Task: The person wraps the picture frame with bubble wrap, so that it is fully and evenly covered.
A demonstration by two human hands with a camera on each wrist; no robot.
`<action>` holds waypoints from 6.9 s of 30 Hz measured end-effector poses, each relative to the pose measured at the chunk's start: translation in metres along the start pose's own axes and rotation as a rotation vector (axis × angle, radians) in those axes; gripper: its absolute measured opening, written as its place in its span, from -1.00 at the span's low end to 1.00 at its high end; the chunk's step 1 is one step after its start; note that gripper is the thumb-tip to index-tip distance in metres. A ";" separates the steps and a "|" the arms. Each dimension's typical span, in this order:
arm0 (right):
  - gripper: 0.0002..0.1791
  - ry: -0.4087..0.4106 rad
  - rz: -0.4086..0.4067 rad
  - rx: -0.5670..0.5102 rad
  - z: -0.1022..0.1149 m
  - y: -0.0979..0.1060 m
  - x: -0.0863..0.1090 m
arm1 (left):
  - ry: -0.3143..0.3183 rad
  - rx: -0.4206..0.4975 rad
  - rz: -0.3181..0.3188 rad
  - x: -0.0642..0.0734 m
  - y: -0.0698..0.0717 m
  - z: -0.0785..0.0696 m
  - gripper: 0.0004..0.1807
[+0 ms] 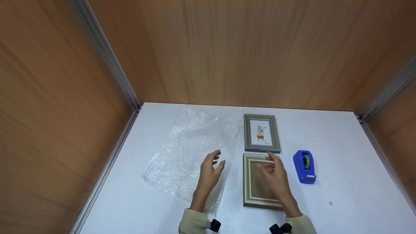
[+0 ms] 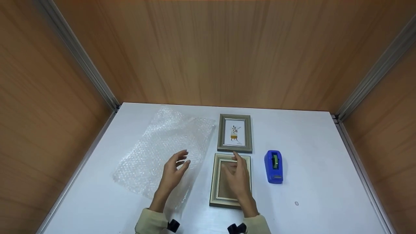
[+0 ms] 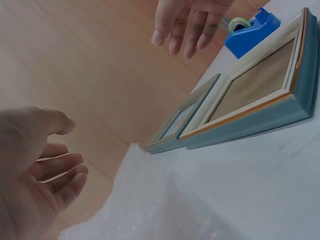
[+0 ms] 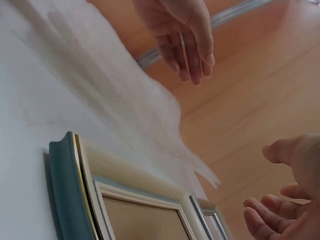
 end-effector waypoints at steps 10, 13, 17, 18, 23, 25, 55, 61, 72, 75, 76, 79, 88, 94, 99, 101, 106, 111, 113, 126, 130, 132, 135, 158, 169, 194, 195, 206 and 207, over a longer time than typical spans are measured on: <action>-0.31 -0.039 -0.046 0.029 -0.023 0.016 0.011 | -0.007 0.048 0.050 0.014 -0.033 0.002 -0.62; -0.30 -0.060 -0.043 0.039 -0.030 0.019 0.014 | 0.013 0.046 0.061 0.017 -0.040 0.004 -0.61; -0.31 -0.104 -0.043 0.053 -0.042 0.023 0.018 | 0.054 0.045 0.085 0.022 -0.052 0.007 -0.60; -0.31 -0.114 -0.048 0.053 -0.046 0.025 0.019 | 0.071 0.043 0.096 0.023 -0.055 0.009 -0.58; -0.28 -0.156 -0.044 0.077 -0.062 0.026 0.023 | 0.160 0.014 0.176 0.035 -0.074 0.017 -0.52; -0.25 -0.174 -0.036 0.088 -0.068 0.026 0.025 | 0.177 0.013 0.203 0.038 -0.081 0.018 -0.50; -0.57 -0.252 0.000 0.174 -0.099 0.026 0.041 | 0.236 0.055 0.162 0.048 -0.105 0.036 -0.49; -0.54 -0.315 0.033 0.116 -0.104 0.025 0.043 | 0.266 0.069 0.135 0.047 -0.104 0.037 -0.48; -0.50 -0.393 0.021 0.023 -0.108 0.027 0.047 | 0.279 0.063 0.133 0.048 -0.099 0.033 -0.45; -0.49 -0.402 0.019 0.025 -0.107 0.028 0.048 | 0.278 0.101 0.139 0.048 -0.098 0.029 -0.44; -0.49 -0.401 0.015 0.029 -0.107 0.028 0.048 | 0.282 0.118 0.140 0.048 -0.098 0.029 -0.44; -0.50 -0.388 -0.001 0.021 -0.103 0.030 0.048 | 0.284 0.139 0.128 0.048 -0.095 0.026 -0.43; -0.53 -0.369 -0.021 -0.050 -0.088 0.033 0.046 | 0.276 0.159 0.091 0.043 -0.086 0.017 -0.44; -0.52 -0.370 -0.005 -0.064 -0.080 0.032 0.042 | 0.276 0.206 0.098 0.039 -0.080 0.014 -0.45; -0.53 -0.353 -0.004 -0.075 -0.073 0.031 0.038 | 0.278 0.244 0.085 0.036 -0.073 0.011 -0.46; -0.53 -0.347 0.000 -0.081 -0.070 0.030 0.036 | 0.264 0.248 0.079 0.034 -0.069 0.009 -0.46; -0.53 -0.348 0.013 -0.086 -0.063 0.028 0.032 | 0.255 0.243 0.075 0.030 -0.062 0.004 -0.47; -0.54 -0.299 0.006 -0.110 -0.054 0.026 0.026 | 0.260 0.248 0.077 0.026 -0.055 0.001 -0.48; -0.54 -0.278 0.005 -0.121 -0.051 0.025 0.024 | 0.272 0.242 0.076 0.025 -0.052 0.001 -0.47; -0.55 -0.233 0.047 -0.105 -0.026 0.012 0.003 | 0.304 0.271 0.037 0.013 -0.027 0.001 -0.46; -0.55 -0.203 0.043 -0.103 -0.016 0.007 -0.005 | 0.288 0.290 0.013 0.011 -0.018 0.001 -0.47; -0.56 -0.181 0.036 -0.108 -0.011 0.004 -0.008 | 0.289 0.301 0.000 0.010 -0.011 -0.005 -0.48; -0.57 -0.159 0.029 -0.113 -0.005 -0.001 -0.014 | 0.294 0.311 -0.020 0.007 -0.003 -0.003 -0.48; -0.63 -0.193 0.138 -0.230 0.017 -0.057 -0.052 | 0.371 0.327 -0.151 -0.001 0.046 0.032 -0.48; -0.64 -0.118 0.146 -0.323 0.035 -0.092 -0.069 | 0.390 0.356 -0.224 -0.007 0.073 0.050 -0.48; -0.65 -0.136 0.208 -0.231 0.029 -0.145 -0.095 | 0.447 0.378 -0.354 -0.011 0.097 0.081 -0.51; -0.65 -0.137 0.210 -0.233 0.029 -0.147 -0.095 | 0.448 0.381 -0.357 -0.011 0.098 0.082 -0.51; -0.66 -0.120 0.230 -0.230 0.033 -0.159 -0.102 | 0.468 0.359 -0.386 -0.011 0.103 0.089 -0.50; -0.66 -0.113 0.231 -0.225 0.034 -0.160 -0.102 | 0.471 0.367 -0.387 -0.011 0.103 0.090 -0.50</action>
Point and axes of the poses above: each hand's wrist, its own x-axis away from the middle knuckle, its own y-axis out of the back of the hand, z = x × y, the point moved 8 cm from there along -x, towards the middle knuckle, and after that the axes turned 10 degrees about x, right-handed, at the moved point
